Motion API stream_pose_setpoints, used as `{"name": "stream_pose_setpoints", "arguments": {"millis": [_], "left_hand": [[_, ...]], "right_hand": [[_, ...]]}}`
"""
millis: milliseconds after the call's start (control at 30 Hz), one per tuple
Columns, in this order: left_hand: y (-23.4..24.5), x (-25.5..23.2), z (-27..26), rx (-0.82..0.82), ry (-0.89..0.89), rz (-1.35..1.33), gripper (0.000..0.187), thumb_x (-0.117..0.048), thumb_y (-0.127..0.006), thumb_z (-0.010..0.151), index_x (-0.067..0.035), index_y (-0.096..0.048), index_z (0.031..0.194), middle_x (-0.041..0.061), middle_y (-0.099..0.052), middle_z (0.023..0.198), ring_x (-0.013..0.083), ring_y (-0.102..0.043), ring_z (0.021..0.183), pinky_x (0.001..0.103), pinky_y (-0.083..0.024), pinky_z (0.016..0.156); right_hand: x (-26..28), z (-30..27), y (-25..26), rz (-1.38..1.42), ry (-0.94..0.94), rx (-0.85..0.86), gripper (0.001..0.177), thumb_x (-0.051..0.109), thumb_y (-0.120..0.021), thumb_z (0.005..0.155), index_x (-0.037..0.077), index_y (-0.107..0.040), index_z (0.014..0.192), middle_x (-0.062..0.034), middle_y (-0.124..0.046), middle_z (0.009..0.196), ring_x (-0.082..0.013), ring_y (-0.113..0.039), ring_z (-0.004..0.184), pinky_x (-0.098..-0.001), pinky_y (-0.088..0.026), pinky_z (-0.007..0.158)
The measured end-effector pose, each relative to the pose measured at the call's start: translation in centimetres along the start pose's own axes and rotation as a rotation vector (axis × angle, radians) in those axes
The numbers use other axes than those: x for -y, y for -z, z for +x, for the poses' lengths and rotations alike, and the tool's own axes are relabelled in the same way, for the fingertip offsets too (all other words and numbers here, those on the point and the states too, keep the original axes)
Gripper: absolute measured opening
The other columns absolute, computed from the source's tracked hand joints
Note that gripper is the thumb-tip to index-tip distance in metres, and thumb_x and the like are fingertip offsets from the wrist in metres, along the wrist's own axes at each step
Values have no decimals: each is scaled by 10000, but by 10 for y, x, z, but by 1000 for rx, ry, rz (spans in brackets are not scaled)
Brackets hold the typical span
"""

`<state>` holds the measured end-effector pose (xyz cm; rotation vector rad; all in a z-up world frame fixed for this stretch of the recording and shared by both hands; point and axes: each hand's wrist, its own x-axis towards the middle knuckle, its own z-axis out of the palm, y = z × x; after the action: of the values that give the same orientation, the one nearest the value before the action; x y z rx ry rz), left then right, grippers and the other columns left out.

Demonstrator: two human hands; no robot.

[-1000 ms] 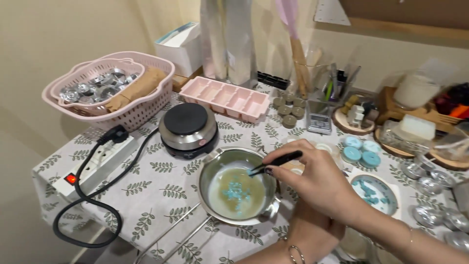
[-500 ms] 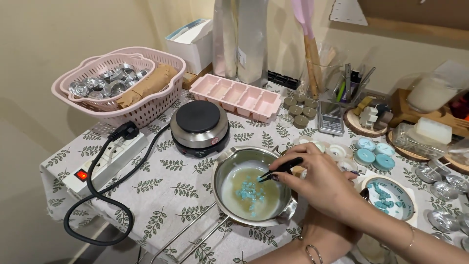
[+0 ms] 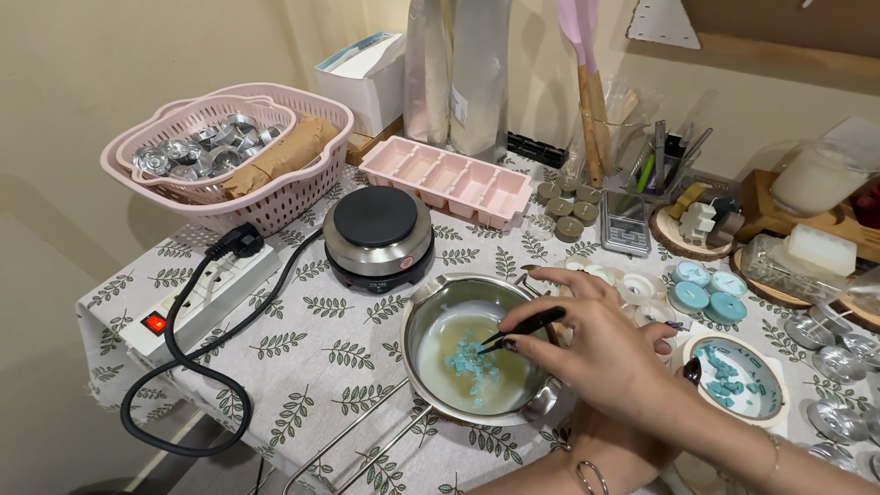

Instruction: Decorating small white candles with blue wax hearts using tweezers.

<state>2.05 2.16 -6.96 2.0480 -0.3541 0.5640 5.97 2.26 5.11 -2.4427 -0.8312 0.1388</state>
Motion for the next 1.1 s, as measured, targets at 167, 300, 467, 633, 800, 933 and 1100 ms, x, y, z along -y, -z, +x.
{"name": "stream_pose_setpoints", "arguments": {"millis": [167,300,467,633,800,933,1100], "left_hand": [[-9,3,4,-33,84,20,629,-291,-563,1035,-22,-370,1571,211,-452,1476,299,-451,1388,441,-300,1174],[-17,8,6,-115,18,227,666,-329,-573,1052,-30,-331,1596,238,-384,1557,330,-349,1503,462,-203,1230],[-10,3,7,-37,68,104,672,-325,-539,1064,-19,-314,1618,191,-433,1490,292,-369,1473,491,-191,1249],[-12,4,7,5,94,132,620,-335,-550,1058,-36,-366,1569,154,-492,1392,286,-417,1421,495,-226,1207],[-16,9,5,-22,70,116,611,-322,-559,1060,-29,-380,1566,148,-504,1387,291,-429,1426,492,-233,1218],[-16,6,7,-22,101,24,609,-312,-558,1047,-41,-392,1566,150,-503,1376,284,-444,1405,478,-251,1213],[-10,4,6,-11,114,9,605,-305,-561,1038,-54,-392,1562,143,-505,1367,278,-449,1386,474,-261,1193]], "right_hand": [[-1,-3,-1,-44,93,12,255,330,-883,726,296,-857,977,-29,-505,1527,-310,-404,1358,-518,-322,1097],[3,-4,0,-22,91,3,255,316,-875,720,299,-854,973,-21,-526,1514,-306,-415,1349,-490,-343,1100],[1,-4,0,-21,96,11,243,315,-872,725,297,-856,966,-28,-533,1504,-293,-428,1348,-475,-346,1095],[-2,-5,-1,-15,122,31,252,302,-869,733,278,-855,984,-52,-552,1486,-287,-467,1329,-478,-336,1091],[-2,-4,0,10,100,20,257,315,-865,734,279,-851,988,-39,-580,1463,-270,-495,1325,-460,-371,1084],[-4,-5,-1,7,127,32,245,294,-862,739,265,-851,982,-40,-599,1452,-262,-486,1348,-473,-329,1115],[-6,-5,-2,20,153,34,255,267,-848,725,257,-848,980,-53,-596,1445,-268,-476,1345,-475,-328,1107]]}}
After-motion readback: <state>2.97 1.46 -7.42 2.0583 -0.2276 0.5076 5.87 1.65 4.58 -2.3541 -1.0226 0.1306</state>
